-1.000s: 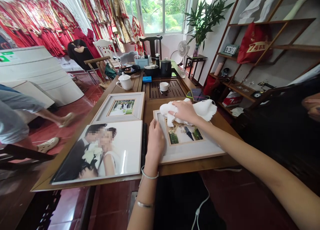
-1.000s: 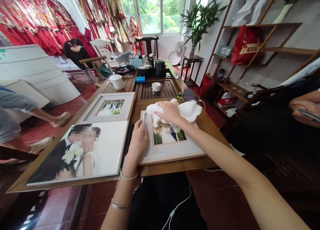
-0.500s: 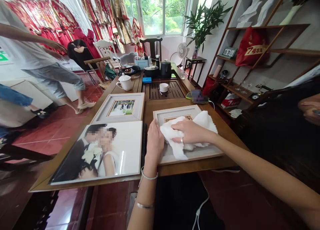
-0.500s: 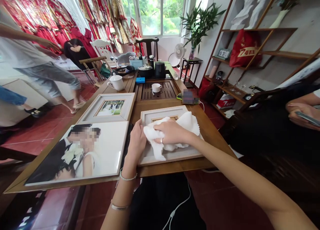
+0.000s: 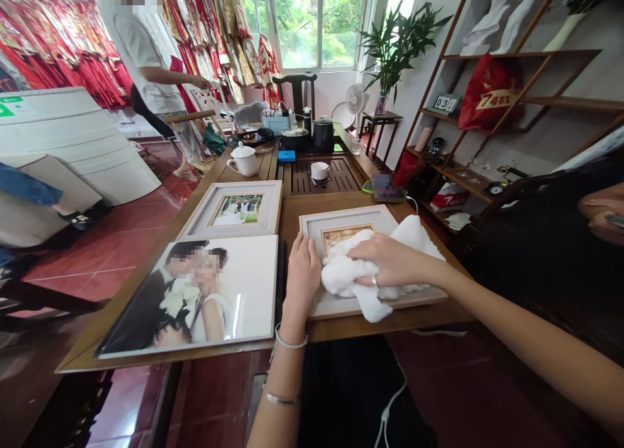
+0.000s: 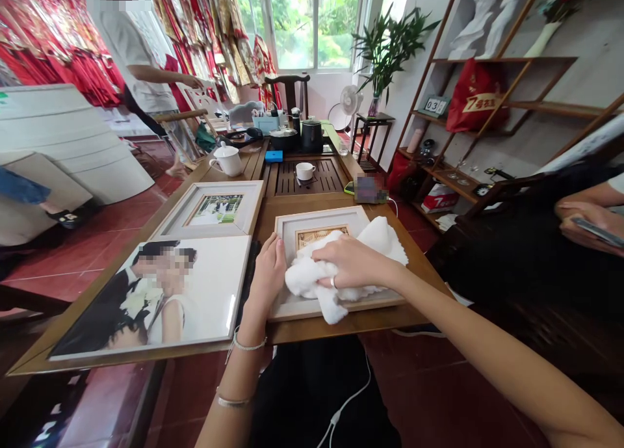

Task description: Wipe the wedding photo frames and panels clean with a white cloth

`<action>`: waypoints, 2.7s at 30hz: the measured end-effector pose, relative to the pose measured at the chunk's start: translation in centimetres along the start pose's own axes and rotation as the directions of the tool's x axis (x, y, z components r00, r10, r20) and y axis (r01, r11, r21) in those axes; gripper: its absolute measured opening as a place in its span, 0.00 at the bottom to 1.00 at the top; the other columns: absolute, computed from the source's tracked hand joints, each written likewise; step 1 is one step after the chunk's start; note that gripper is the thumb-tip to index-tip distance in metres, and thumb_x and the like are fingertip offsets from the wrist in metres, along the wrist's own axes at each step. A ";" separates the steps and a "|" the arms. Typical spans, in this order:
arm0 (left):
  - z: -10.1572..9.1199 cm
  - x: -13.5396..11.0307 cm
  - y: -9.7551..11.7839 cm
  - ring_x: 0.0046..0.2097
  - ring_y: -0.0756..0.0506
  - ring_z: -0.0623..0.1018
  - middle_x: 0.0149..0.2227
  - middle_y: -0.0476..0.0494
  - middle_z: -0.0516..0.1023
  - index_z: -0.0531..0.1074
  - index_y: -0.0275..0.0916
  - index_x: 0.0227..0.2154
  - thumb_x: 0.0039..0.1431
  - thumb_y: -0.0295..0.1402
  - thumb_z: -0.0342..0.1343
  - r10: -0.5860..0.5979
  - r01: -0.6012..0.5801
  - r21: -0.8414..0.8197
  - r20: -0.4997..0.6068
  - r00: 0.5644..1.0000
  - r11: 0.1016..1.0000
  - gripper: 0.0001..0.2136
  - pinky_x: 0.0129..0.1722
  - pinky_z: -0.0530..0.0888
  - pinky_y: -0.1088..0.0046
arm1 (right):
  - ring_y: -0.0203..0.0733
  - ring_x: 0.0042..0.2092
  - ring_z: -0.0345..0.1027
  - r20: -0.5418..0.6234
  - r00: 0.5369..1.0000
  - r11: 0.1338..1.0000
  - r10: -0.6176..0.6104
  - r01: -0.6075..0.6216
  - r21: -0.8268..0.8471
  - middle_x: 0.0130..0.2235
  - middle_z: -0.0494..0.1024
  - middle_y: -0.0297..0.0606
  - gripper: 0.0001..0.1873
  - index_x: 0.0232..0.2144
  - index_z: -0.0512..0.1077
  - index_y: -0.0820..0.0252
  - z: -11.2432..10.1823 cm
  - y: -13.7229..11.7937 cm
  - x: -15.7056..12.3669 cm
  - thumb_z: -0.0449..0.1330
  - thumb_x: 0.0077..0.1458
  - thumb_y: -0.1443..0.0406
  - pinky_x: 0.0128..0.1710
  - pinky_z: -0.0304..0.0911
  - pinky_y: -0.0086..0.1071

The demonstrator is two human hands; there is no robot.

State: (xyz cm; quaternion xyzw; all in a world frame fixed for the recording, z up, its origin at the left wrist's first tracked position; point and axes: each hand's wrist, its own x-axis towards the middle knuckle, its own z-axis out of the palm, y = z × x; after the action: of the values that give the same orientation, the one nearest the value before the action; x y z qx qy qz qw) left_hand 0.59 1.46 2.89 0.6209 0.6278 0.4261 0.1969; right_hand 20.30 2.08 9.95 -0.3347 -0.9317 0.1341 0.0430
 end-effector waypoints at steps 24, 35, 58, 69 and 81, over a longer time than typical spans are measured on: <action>-1.3 0.2 1.6 0.70 0.40 0.53 0.69 0.32 0.52 0.51 0.31 0.66 0.68 0.48 0.34 -0.226 0.237 -0.287 0.071 0.971 0.928 0.31 0.67 0.52 0.62 | 0.45 0.36 0.68 -0.095 0.992 0.996 0.085 -0.088 -0.034 0.33 0.78 0.37 0.09 0.32 0.69 0.58 0.9 -0.4 6.9 0.59 0.53 0.58 0.35 0.50 0.33; -0.6 0.7 -0.6 0.69 0.39 0.54 0.68 0.31 0.55 0.66 0.33 0.57 0.63 0.31 0.48 -0.129 0.166 -0.230 0.165 0.978 0.959 0.20 0.68 0.52 0.58 | 0.45 0.40 0.67 0.074 0.971 0.969 -0.225 0.216 0.118 0.36 0.77 0.36 0.08 0.33 0.70 0.59 -0.2 -4.3 0.3 0.63 0.49 0.65 0.46 0.50 0.40; -0.1 -0.7 -0.5 0.70 0.34 0.49 0.69 0.26 0.48 0.65 0.29 0.56 0.57 0.18 0.42 0.071 -0.096 0.128 0.183 0.981 0.987 0.23 0.66 0.57 0.53 | 0.53 0.49 0.71 -0.305 0.944 0.974 0.125 -0.176 -0.144 0.47 0.79 0.45 0.18 0.44 0.76 0.58 1.1 5.6 -5.2 0.57 0.54 0.57 0.50 0.61 0.45; -0.1 -0.9 -0.4 0.70 0.34 0.51 0.69 0.29 0.50 0.68 0.32 0.54 0.54 0.16 0.43 0.065 -0.083 0.107 0.168 0.984 0.991 0.25 0.66 0.58 0.51 | 0.55 0.48 0.69 -0.464 0.835 0.886 0.296 -0.422 -0.194 0.47 0.79 0.47 0.20 0.46 0.74 0.61 -0.2 10.3 2.3 0.57 0.52 0.59 0.46 0.57 0.44; 0.0 -0.6 -0.7 0.70 0.35 0.51 0.69 0.28 0.50 0.69 0.31 0.52 0.53 0.15 0.43 0.049 -0.064 0.087 0.165 0.985 0.994 0.24 0.67 0.57 0.52 | 0.54 0.50 0.70 -0.308 0.930 0.926 0.202 -0.284 -0.249 0.50 0.78 0.44 0.29 0.59 0.65 0.55 0.6 6.6 0.9 0.57 0.55 0.59 0.49 0.53 0.44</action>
State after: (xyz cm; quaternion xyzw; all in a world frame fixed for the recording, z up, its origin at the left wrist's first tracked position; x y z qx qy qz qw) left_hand 0.28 0.96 2.14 0.6797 0.6107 0.3499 0.2063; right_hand 23.54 7.42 7.55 -0.4667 -0.8767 -0.0472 0.1060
